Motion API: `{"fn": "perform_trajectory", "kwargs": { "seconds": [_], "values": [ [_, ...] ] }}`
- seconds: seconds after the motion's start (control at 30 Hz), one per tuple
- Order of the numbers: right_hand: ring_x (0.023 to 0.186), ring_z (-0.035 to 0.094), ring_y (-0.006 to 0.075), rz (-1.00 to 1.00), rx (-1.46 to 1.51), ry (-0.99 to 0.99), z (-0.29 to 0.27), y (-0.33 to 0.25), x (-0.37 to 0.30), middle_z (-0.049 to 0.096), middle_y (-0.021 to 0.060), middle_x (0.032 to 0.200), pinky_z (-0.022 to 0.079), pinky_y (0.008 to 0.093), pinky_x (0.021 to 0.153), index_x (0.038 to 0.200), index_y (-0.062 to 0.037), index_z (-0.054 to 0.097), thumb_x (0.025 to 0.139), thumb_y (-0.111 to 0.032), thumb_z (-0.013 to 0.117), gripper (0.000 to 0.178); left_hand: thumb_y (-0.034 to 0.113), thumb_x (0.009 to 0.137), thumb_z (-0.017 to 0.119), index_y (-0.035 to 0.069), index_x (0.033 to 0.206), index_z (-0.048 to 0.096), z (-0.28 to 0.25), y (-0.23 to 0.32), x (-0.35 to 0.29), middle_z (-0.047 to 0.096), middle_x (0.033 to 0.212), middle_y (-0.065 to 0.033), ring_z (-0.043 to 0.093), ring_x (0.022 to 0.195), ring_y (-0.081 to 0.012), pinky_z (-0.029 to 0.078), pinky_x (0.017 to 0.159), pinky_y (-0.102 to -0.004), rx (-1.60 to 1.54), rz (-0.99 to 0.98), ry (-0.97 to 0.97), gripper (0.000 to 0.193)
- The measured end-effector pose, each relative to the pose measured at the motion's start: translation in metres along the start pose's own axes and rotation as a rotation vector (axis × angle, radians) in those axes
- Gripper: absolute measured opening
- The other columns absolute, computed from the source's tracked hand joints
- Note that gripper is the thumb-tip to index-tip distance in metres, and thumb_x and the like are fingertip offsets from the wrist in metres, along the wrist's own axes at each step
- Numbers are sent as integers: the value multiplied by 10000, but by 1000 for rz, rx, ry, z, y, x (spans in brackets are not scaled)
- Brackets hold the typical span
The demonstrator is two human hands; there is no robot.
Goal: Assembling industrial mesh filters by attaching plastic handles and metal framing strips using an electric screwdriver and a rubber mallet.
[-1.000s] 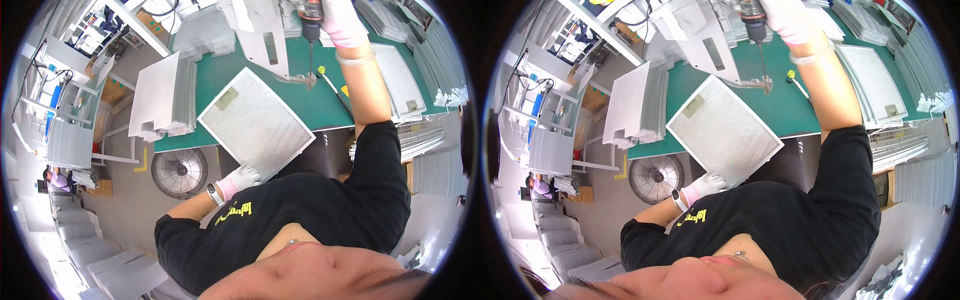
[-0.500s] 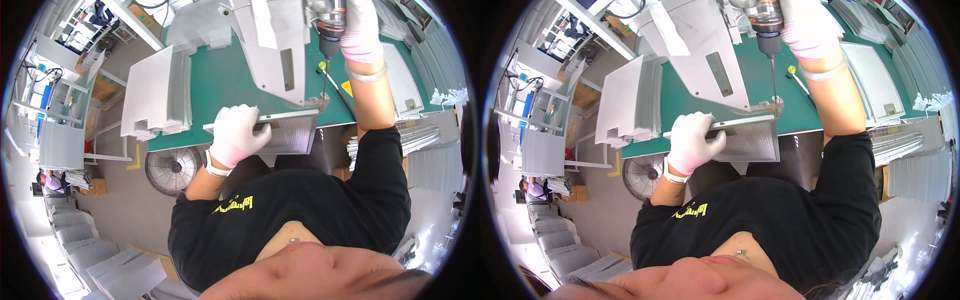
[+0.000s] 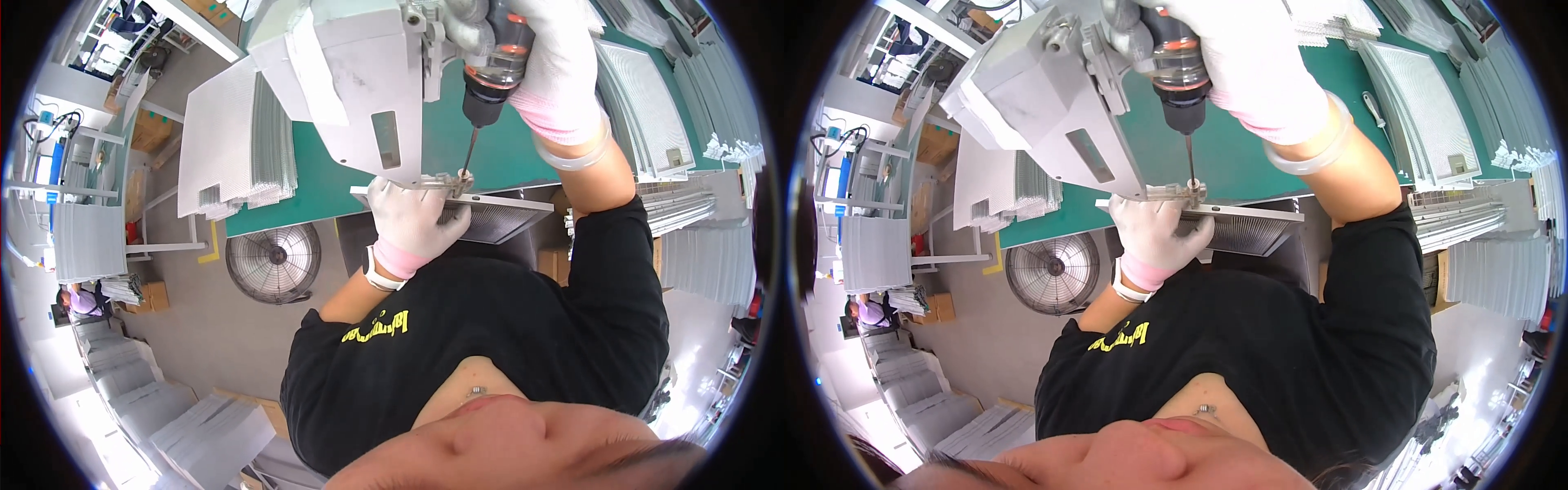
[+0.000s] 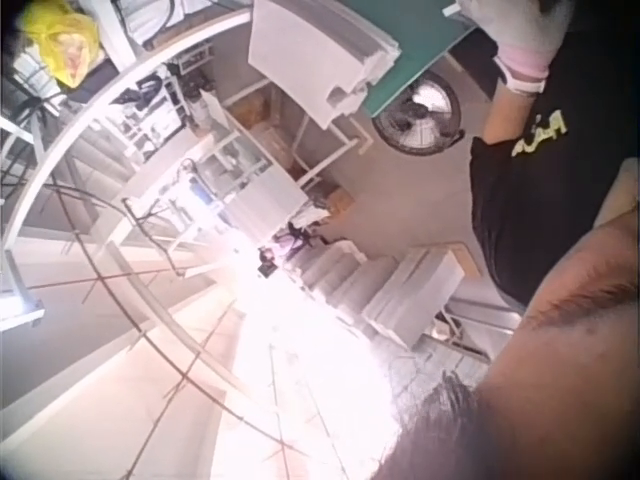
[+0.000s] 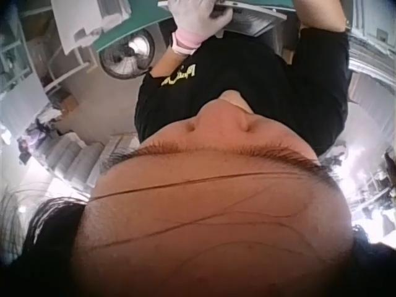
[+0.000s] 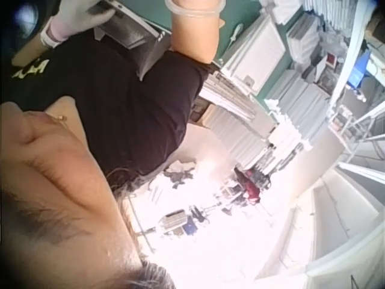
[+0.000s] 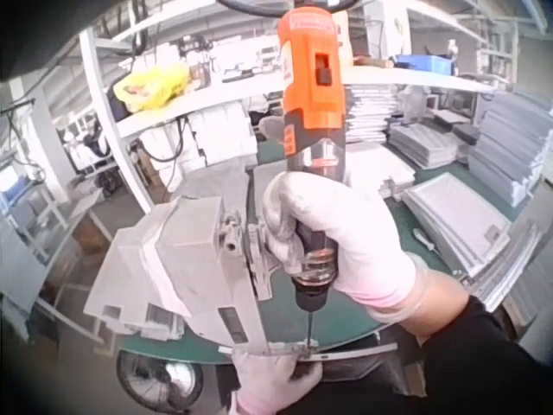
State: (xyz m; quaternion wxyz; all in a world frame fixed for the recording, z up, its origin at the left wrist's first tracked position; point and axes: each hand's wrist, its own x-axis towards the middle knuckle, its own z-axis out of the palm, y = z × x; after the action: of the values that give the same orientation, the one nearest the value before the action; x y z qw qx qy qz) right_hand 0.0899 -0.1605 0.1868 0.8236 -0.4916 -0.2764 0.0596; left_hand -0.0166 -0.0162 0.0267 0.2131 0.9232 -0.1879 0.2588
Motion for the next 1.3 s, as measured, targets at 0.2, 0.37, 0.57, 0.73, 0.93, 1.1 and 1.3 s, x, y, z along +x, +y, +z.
{"fn": "perform_trajectory", "kwargs": {
  "seconds": [0.2, 0.37, 0.57, 0.73, 0.93, 1.1, 1.3],
  "values": [
    [555, 538, 128, -37, -74, -95, -1, -2, 1, 569, 74, 694, 406, 236, 491, 854, -1, 584, 959, -308, 589, 324, 314, 652, 760, 140, 930, 696, -4, -2, 8, 631, 836, -10, 613, 798, -232, 397, 685, -430, -13, 2, -82, 334],
    [502, 474, 114, -100, -80, -230, -10, 39, -3, 493, 35, 655, 454, 265, 560, 916, -6, 553, 946, -301, 593, 299, 309, 669, 753, 123, 893, 705, 11, -9, 5, 585, 766, -33, 584, 741, -240, 406, 638, -399, -88, 22, -89, 295],
    [471, 471, 68, 6, 121, -313, -13, 44, -10, 540, 37, 688, 435, 250, 503, 1293, 23, 409, 894, -298, 666, 573, 215, 676, 771, 75, 900, 702, 21, -12, 2, 524, 713, -51, 541, 681, -250, 421, 610, -392, -289, 145, -13, 274],
    [455, 459, 82, -86, 234, -452, -20, 63, -10, 521, 38, 635, 432, 243, 504, 1252, 19, 417, 861, -274, 697, 563, 156, 692, 783, 81, 924, 669, 37, -20, -8, 525, 755, -40, 548, 655, -214, 431, 566, -358, -360, 220, 34, 269],
    [434, 449, 85, -133, 356, -554, -21, 69, -13, 507, 40, 610, 388, 218, 433, 1215, 66, 388, 817, -240, 746, 616, 134, 723, 773, 110, 1002, 648, 30, -7, -11, 536, 772, -41, 561, 638, -205, 436, 550, -344, -543, 12, -131, 307],
    [455, 463, 98, -102, 209, -420, -22, 57, -12, 513, 44, 635, 412, 220, 461, 1212, 34, 432, 849, -229, 708, 526, 144, 724, 762, 89, 1027, 660, 42, -20, -15, 569, 785, -42, 576, 676, -224, 454, 573, -368, -401, 114, -5, 325],
    [596, 535, 100, -169, 45, 26, -28, -18, 23, 575, 34, 751, 405, 216, 502, 1017, -38, 587, 968, -311, 584, 277, 320, 719, 738, 105, 839, 678, 4, -15, 14, 567, 697, -36, 587, 683, -249, 430, 677, -440, -118, 158, 53, 253]
  ]
}}
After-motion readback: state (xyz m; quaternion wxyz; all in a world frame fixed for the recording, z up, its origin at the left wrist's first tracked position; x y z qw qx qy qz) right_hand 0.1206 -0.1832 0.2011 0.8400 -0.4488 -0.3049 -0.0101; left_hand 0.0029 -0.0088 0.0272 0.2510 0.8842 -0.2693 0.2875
